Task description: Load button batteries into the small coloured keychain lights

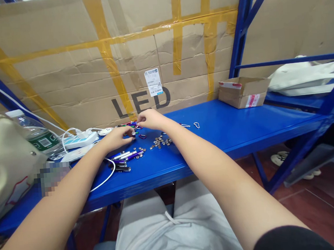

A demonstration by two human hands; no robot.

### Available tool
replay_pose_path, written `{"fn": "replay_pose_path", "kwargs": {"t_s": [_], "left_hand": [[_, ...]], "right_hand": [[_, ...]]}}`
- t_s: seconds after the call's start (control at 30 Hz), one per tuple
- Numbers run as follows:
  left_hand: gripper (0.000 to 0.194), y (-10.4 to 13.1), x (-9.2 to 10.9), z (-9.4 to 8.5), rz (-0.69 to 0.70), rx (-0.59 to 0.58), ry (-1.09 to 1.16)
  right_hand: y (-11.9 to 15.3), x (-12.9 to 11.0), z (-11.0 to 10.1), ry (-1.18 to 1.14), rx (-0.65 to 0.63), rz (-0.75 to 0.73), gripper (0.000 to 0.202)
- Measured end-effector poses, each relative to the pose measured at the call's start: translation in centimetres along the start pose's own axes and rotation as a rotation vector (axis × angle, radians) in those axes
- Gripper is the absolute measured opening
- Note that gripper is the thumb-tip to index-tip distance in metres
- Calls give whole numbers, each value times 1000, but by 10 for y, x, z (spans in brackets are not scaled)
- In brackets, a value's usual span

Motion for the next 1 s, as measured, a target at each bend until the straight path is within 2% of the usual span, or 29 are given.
{"fn": "replay_pose_path", "kwargs": {"t_s": [0.07,0.13,0.23,0.3,0.37,0.77,1.0], "left_hand": [[22,0,-1,0,0,6,-2],[22,0,-2,0,2,14,-2],[22,0,-1,0,9,20,-9],[22,0,-1,0,8,16,-19],[23,0,-1,0,3,8,-23],[23,-1,-2,2,16,1,0],[23,0,0,1,23,3,-2]], "right_hand": [[3,10,-5,101,-109,58,10],[9,21,-5,181,-284,130,6],[20,31,-1,203,-503,201,11],[24,32,3,191,-589,217,15],[25,32,6,194,-610,213,15],[19,15,16,240,-554,135,15],[19,14,18,294,-536,178,20]]}}
Point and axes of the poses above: each hand's wrist, its own y-axis away from the middle knuckle, its own z-axis out of the palm, x = y × z, the point moved 6 cm from there along -y, towards the middle knuckle, and after that the axes turned 6 degrees about -z, right-handed, at the moved point
